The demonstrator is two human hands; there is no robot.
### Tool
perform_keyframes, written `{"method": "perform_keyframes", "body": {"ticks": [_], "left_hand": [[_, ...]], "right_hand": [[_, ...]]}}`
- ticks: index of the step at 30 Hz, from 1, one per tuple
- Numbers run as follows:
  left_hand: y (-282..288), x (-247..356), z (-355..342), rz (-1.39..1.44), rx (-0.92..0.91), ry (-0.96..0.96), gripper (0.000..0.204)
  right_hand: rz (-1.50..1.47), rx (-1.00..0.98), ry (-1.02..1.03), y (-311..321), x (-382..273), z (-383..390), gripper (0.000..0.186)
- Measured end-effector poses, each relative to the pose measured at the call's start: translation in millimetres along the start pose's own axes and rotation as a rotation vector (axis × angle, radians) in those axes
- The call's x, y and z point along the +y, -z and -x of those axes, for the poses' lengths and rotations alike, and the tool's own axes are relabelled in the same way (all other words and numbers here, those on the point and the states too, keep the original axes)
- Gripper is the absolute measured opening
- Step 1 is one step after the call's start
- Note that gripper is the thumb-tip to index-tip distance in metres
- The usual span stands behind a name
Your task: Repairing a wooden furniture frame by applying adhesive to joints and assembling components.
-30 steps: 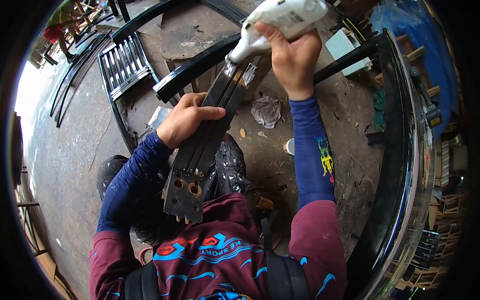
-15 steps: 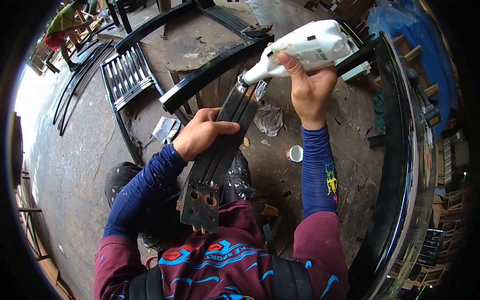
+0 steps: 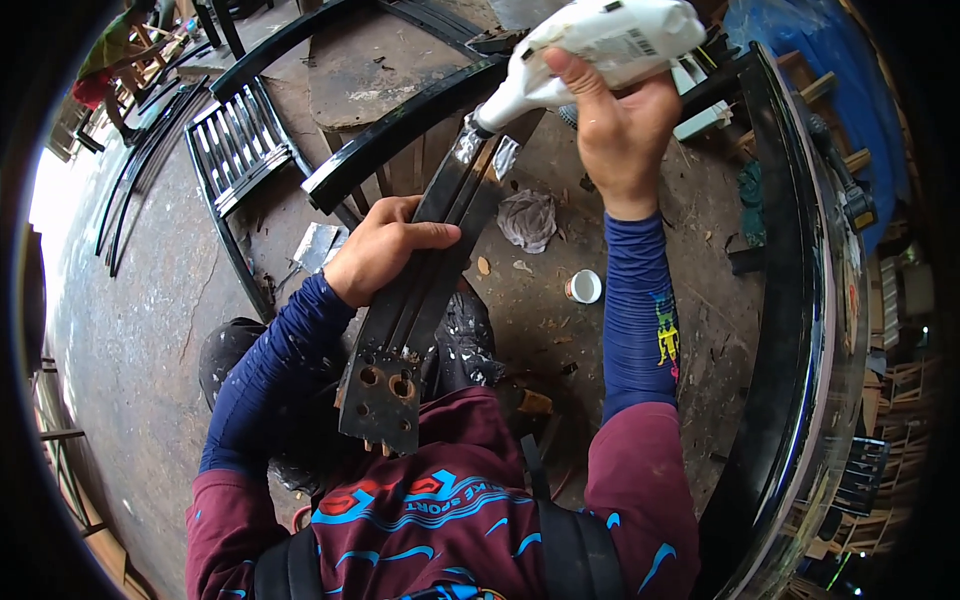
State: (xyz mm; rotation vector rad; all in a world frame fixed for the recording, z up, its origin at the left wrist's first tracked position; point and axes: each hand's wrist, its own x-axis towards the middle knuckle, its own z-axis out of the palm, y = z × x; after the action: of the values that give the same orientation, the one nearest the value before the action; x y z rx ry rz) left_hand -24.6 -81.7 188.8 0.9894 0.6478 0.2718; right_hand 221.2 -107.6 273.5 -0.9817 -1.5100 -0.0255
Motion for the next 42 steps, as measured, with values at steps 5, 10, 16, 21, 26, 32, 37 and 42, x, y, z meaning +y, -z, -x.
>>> {"method": "perform_keyframes", "body": {"ticks": [5, 10, 16, 21, 26, 32, 37, 42], "left_hand": [[1.5, -3.1, -3.8, -0.026, -0.012, 0.001, 0.031], [-0.7, -1.8, -5.1, -0.027, -0.037, -0.006, 0.032], [3.1, -1.8, -5.2, 0.016, -0.048, 0.015, 0.031], [4.1, -5.7, -9.1, -0.019, -0.045, -0.005, 0.032], [5.0, -5.9, -4.4, -0.014, -0.045, -0.028, 0.033], [7.0, -1.4, -3.4, 0.0, -0.029, -0.028, 0.033], [8.0, -0.5, -4.5, 0.019, -0.059, -0.045, 0.032], [7.5, -3.0, -4.2, -0.02, -0.036, -0.046, 0.032]], "right_hand": [[0.03, -0.151, -0.101, -22.9, -3.3, 13.9, 0.03], [0.014, -0.124, -0.005, -18.9, -1.8, 11.3, 0.034], [0.002, -0.117, -0.043, -27.0, -1.7, 7.4, 0.032], [0.003, -0.128, -0.045, -27.6, 0.6, 7.3, 0.033], [0.029, -0.048, -0.005, -20.7, 5.8, -2.2, 0.029], [-0.017, -0.037, -0.058, -7.0, -7.1, 11.1, 0.026], [0.042, -0.022, -0.052, -8.5, 1.4, 17.2, 0.032], [0.076, -0.076, 0.037, -6.2, -0.3, 16.3, 0.034]]}}
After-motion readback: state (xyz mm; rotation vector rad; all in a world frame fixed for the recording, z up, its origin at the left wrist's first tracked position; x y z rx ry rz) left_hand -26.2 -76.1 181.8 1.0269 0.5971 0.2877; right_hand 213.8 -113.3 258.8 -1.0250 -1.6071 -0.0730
